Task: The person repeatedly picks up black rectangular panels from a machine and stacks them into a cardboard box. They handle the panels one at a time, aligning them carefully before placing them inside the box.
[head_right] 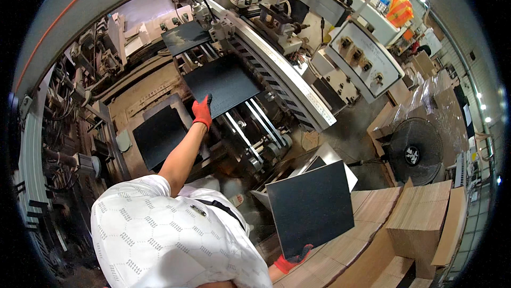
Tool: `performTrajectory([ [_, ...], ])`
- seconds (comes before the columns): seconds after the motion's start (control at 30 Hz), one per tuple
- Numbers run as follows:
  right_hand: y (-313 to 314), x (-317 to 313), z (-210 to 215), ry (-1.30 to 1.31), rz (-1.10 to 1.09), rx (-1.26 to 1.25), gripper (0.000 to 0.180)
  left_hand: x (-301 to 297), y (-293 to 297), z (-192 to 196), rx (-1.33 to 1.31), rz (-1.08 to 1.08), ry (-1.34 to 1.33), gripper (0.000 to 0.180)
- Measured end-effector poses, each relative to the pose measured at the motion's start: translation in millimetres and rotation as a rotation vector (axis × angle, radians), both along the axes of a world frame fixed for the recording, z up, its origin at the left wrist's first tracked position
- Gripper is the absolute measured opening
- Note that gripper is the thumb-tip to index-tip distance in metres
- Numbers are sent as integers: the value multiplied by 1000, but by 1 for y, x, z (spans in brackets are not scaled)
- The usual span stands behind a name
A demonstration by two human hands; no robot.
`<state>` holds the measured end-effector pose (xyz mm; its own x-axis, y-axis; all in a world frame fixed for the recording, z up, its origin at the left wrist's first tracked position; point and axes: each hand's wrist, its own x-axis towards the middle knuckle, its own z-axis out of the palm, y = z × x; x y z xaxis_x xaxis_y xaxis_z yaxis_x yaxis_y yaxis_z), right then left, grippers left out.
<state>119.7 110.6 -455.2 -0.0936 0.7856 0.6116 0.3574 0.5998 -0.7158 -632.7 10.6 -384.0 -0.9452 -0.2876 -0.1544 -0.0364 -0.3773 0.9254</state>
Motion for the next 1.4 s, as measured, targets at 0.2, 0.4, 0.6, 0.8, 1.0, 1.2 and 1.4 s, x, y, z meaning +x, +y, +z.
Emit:
performTrajectory([
  [0.2, -6, -10, 75, 540, 26, -317, 53, -11, 14, -9, -113, 22, -12, 42],
  [0.4, 12, -27, 154, 406, 128, -613, 56, -3, -5, 19, -81, -42, 36, 27],
  [0.6, 65, -2, 127, 348, 149, -754, 40, -1, 2, 17, -83, -11, 11, 34],
  [0.8, 113, -87, 184, -144, 87, -817, 44, 8, 10, 34, -247, 18, -20, 36],
  [1.0, 116, -115, 179, -381, -145, -572, 53, -1, 6, 21, -94, -33, -12, 34],
  [1.2, 113, -128, 195, -952, -375, -385, 65, 1, -75, -52, 160, -431, -162, 39],
  [1.4, 139, -151, 183, -465, -138, -431, 48, 121, -208, -135, -162, 285, -683, 66],
])
